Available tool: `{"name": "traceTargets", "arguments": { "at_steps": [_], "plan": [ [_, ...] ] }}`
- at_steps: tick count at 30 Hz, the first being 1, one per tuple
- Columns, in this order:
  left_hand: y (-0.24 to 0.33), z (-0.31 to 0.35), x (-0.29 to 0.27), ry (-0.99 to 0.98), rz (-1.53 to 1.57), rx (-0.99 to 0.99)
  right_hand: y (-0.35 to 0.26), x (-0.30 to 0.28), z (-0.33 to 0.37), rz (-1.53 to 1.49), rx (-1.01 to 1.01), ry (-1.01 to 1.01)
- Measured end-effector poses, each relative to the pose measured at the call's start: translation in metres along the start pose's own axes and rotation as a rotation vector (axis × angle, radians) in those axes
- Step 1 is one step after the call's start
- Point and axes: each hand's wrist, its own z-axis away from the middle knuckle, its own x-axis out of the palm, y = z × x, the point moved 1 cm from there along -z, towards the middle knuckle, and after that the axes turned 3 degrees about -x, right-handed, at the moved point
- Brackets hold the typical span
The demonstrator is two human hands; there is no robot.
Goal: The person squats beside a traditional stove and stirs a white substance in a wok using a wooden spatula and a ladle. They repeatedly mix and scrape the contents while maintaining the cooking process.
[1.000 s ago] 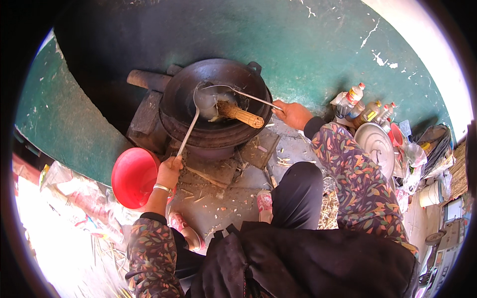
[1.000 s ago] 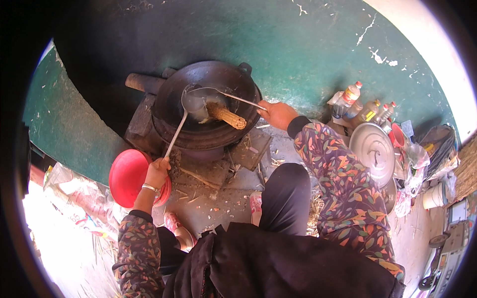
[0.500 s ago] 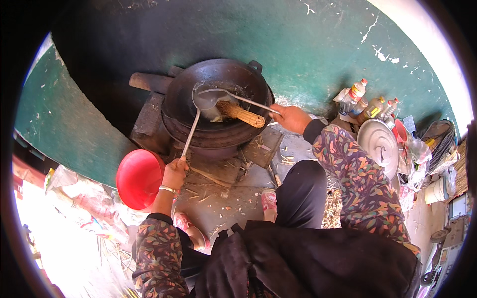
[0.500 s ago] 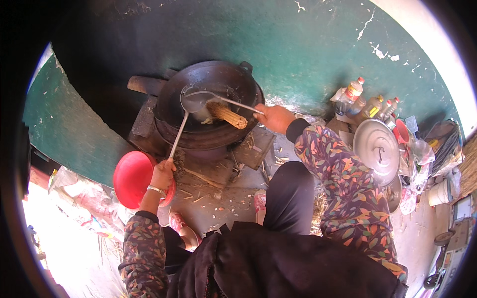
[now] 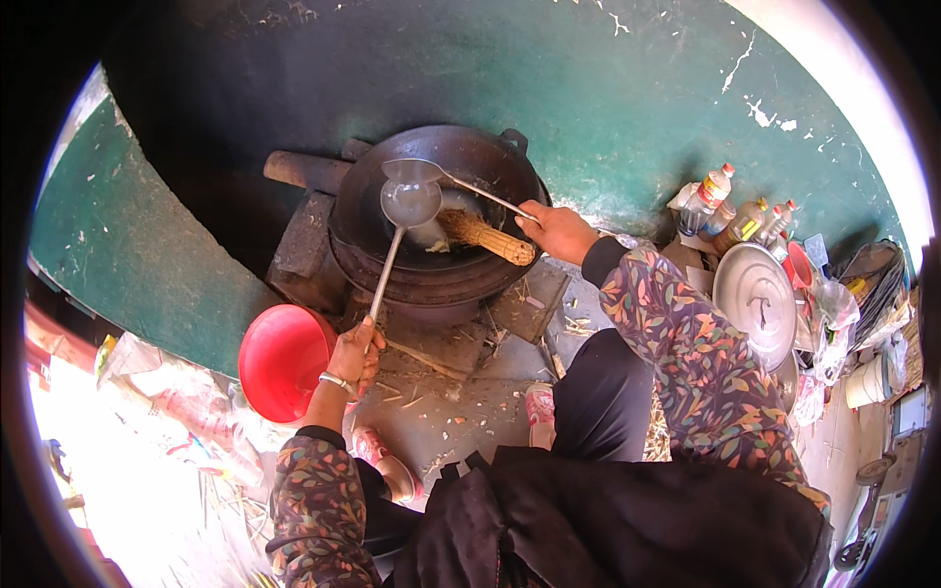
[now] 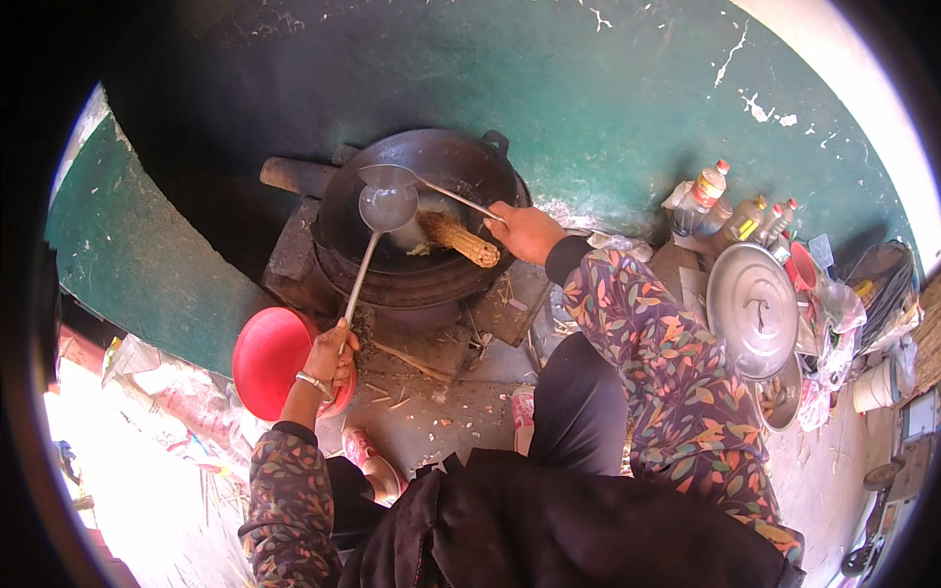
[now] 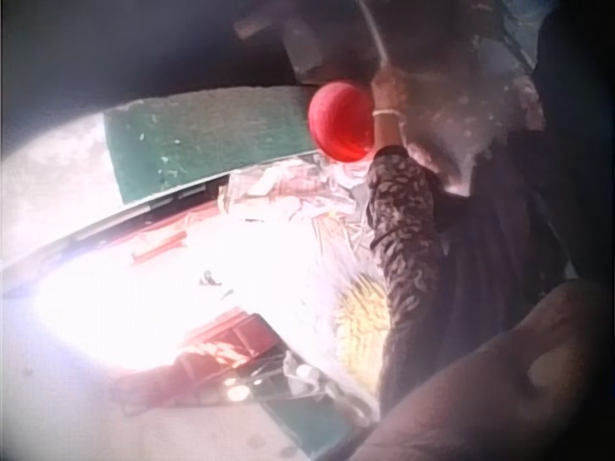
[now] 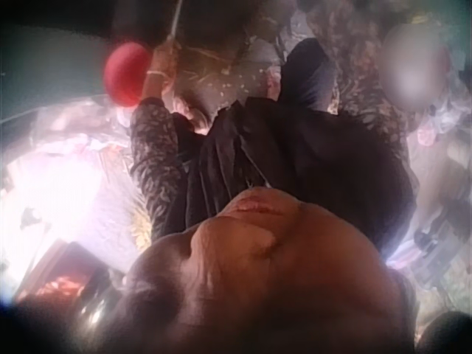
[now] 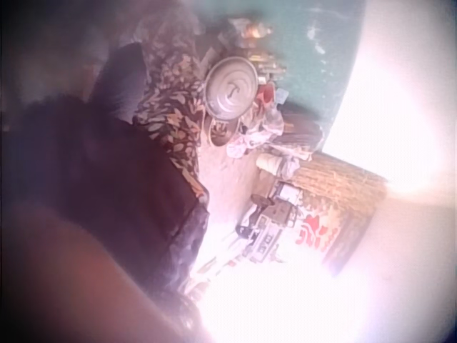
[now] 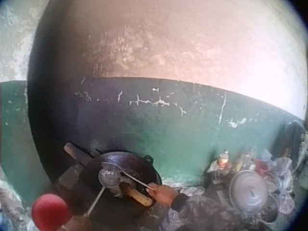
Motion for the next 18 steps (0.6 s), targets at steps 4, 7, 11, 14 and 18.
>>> {"name": "traceTargets", "arguments": {
  "at_steps": [4,7,11,14,18],
  "plan": [
    [0.002,0.002,0.002,-0.014,-0.009,0.019,0.008,0.001,-0.006,-0.013,-0.097,-0.002],
    [0.0,0.0,0.002,0.007,-0.01,0.004,0.003,-0.001,-0.009,-0.012,-0.132,-0.03],
    [0.0,0.0,0.0,0.005,0.011,-0.009,-0.005,-0.01,-0.002,0.002,-0.122,-0.115],
    [-0.001,-0.002,-0.006,-0.038,0.058,-0.025,-0.01,-0.015,0.004,0.002,-0.085,-0.063],
    [-0.003,-0.005,-0.007,-0.1,0.13,-0.067,-0.008,-0.01,-0.001,-0.015,-0.013,0.082]
  ]
}}
